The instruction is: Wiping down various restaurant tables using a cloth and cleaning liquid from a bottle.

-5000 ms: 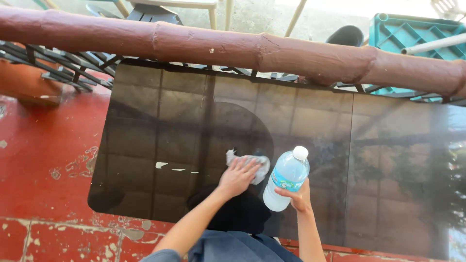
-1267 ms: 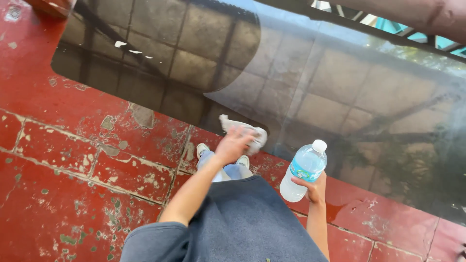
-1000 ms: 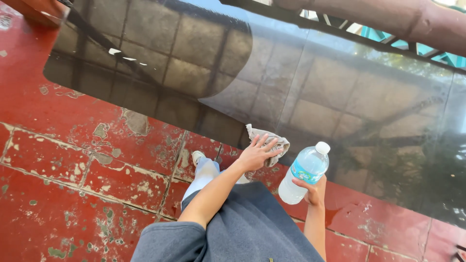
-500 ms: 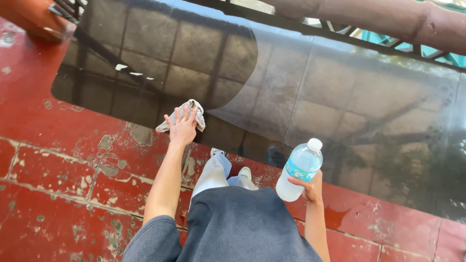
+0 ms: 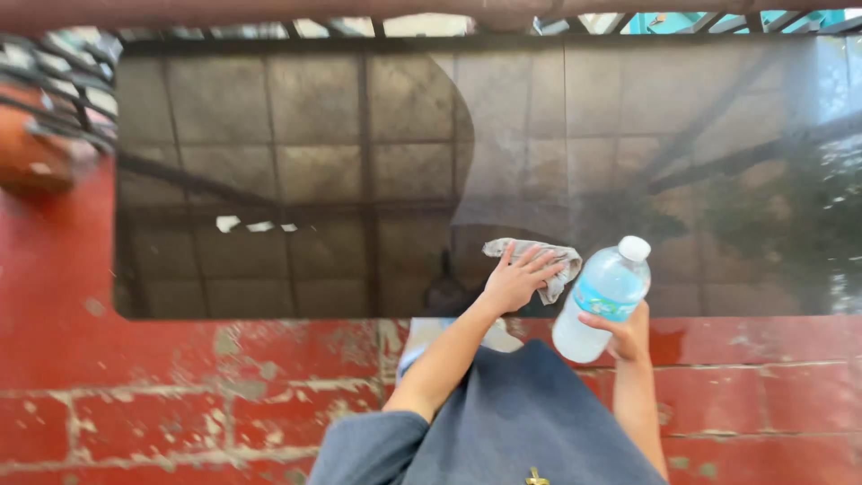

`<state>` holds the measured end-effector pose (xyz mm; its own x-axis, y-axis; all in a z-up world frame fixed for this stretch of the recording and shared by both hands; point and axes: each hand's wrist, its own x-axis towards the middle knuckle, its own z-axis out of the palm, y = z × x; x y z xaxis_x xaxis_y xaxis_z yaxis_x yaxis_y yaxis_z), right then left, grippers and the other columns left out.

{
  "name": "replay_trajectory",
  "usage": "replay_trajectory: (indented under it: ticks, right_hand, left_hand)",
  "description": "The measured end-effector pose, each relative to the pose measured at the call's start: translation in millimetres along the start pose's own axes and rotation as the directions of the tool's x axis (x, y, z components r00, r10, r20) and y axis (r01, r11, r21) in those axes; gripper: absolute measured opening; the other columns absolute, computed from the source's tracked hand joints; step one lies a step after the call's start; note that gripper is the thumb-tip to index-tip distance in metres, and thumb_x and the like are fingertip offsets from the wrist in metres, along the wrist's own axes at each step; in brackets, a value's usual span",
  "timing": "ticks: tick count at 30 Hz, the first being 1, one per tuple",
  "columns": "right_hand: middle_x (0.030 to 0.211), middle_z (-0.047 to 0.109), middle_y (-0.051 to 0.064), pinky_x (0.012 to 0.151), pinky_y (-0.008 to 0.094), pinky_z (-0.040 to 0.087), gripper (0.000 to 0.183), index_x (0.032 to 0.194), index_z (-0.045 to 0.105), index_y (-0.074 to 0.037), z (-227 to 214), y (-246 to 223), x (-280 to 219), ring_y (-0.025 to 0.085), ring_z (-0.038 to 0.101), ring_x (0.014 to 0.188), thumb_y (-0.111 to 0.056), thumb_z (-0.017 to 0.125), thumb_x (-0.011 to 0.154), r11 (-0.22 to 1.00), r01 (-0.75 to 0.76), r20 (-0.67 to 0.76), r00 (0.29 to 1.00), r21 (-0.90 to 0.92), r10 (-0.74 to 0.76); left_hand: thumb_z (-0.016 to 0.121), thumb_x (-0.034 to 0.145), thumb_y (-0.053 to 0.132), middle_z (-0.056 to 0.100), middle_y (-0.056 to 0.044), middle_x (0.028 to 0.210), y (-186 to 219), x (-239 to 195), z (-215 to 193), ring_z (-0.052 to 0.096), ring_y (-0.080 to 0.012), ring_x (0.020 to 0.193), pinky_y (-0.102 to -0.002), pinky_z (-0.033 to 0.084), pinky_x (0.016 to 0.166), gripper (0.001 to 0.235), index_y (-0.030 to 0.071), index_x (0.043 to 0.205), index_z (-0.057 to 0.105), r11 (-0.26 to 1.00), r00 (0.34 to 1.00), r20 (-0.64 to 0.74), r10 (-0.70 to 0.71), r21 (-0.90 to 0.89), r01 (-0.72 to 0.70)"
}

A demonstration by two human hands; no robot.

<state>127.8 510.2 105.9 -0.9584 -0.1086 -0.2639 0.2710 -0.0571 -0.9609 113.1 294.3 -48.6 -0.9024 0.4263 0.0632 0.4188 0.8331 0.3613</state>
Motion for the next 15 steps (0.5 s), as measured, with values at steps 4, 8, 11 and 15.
replay_trajectory:
  ticks: [4,8,11,15]
  right_hand:
    - [0.108,0.073,0.007,0.091,0.036,0.057,0.065,0.121,0.067,-0.001,31,-16,7,0.020,0.071,0.100,0.000,0.086,0.058,1.000,0.013,-0.018,1.000,-0.010,-0.014]
    - [0.105,0.074,0.008,0.090,0.037,0.057,0.064,0.117,0.068,0.000,43,-6,23,0.021,0.071,0.097,-0.002,0.089,0.056,1.000,-0.018,0.045,0.999,-0.015,0.018]
    - [0.105,0.074,0.007,0.090,0.036,0.056,0.065,0.116,0.068,0.000,52,-12,33,0.020,0.071,0.097,-0.006,0.089,0.056,0.996,-0.020,0.089,0.996,-0.081,0.027]
    - [0.104,0.074,0.007,0.089,0.035,0.057,0.064,0.116,0.069,-0.001,44,-14,47,0.019,0.072,0.096,-0.008,0.089,0.056,0.997,-0.044,0.142,0.988,-0.060,0.053]
  left_hand:
    - [0.053,0.101,0.032,0.033,0.000,0.166,-89,-22,-64,0.029,-0.0286,0.155,-0.074,0.015,0.116,0.058,0.031,0.157,0.039,0.977,0.980,-0.007,-0.199,-0.081,0.198]
    - [0.053,0.103,0.033,0.037,-0.004,0.164,-182,-75,-101,0.034,-0.0371,0.148,-0.075,0.019,0.112,0.056,0.026,0.157,0.042,0.867,0.853,-0.207,-0.479,0.040,0.497]
    - [0.054,0.103,0.031,0.039,-0.006,0.164,-197,-119,-91,0.035,-0.0411,0.148,-0.076,0.019,0.112,0.054,0.024,0.156,0.045,0.793,0.770,-0.272,-0.577,0.037,0.608]
    - [0.060,0.099,0.024,0.043,-0.007,0.161,-137,-137,-76,0.037,-0.0427,0.148,-0.078,0.015,0.113,0.058,0.022,0.156,0.048,0.815,0.805,-0.199,-0.559,0.045,0.578]
